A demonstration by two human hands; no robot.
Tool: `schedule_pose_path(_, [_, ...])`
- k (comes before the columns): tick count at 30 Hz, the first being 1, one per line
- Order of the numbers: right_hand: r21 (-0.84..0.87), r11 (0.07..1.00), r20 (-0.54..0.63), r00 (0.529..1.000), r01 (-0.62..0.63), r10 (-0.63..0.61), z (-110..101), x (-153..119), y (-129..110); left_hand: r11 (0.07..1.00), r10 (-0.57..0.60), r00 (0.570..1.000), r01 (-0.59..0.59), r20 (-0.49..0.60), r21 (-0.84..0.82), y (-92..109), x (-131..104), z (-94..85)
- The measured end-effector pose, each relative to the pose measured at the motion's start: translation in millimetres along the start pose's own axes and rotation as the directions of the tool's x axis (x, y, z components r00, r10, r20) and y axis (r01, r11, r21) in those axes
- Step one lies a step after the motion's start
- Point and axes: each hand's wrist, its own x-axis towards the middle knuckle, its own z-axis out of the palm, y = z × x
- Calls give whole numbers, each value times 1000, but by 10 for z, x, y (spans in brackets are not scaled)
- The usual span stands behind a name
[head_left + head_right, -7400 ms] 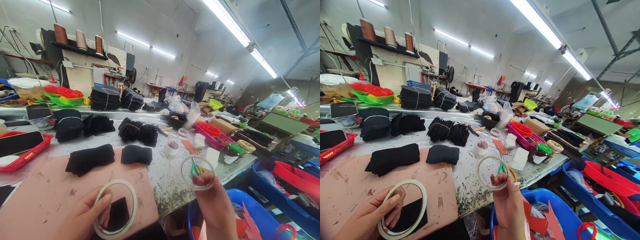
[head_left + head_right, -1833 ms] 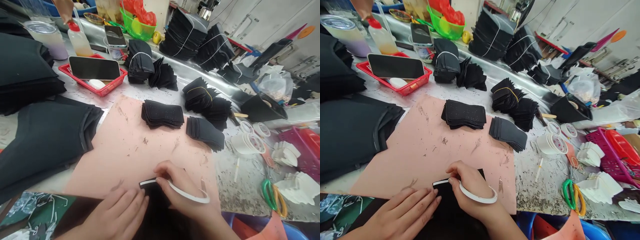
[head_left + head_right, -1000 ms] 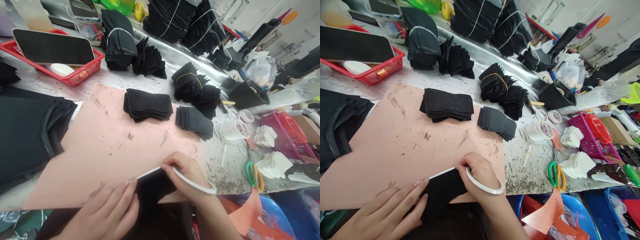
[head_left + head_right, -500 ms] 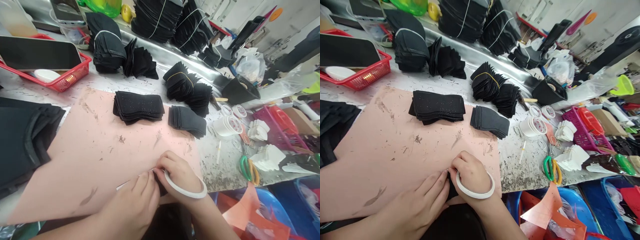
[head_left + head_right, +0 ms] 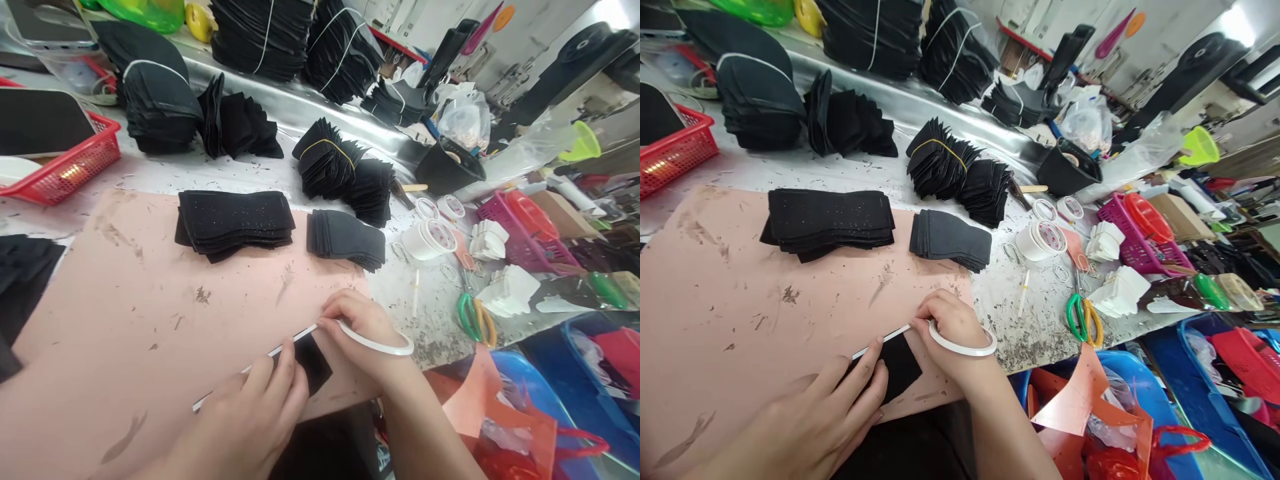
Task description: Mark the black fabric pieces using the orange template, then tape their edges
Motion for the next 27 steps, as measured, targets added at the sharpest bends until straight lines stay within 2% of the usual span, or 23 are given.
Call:
schedule_pose_path(6, [-1, 1000, 3, 1000, 23, -23, -20, -7, 25, 999, 40, 997, -38, 64, -21, -27, 187, -79])
schedule_pose_path(10, [32, 997, 18, 997, 72, -73, -51, -52, 46, 999, 3, 999, -1, 42, -40, -87, 278, -66])
schedule_pose_path(13, [28, 988, -43, 988, 152, -150, -14, -98, 70, 995, -1, 1000, 4, 27, -97, -126, 301, -24])
schedule_pose_path(19, [-47, 970, -153, 958, 240, -244, 78, -169, 133, 997, 22, 1000, -22, 10, -71, -132, 300, 15])
schedule_pose_path(22, [97, 974, -112, 975, 205, -194, -41, -196, 174, 998, 25, 999, -23, 30, -51, -124, 319, -12])
schedule_pose_path(25, [297, 952, -33, 997, 76, -70, -199, -228, 221, 999, 13, 999, -12, 42, -32, -108, 295, -50])
schedule_pose_path(27, [301, 953, -49, 998, 38, -25, -245, -246, 247, 1000, -6, 1000, 6, -10, -25, -93, 223, -61])
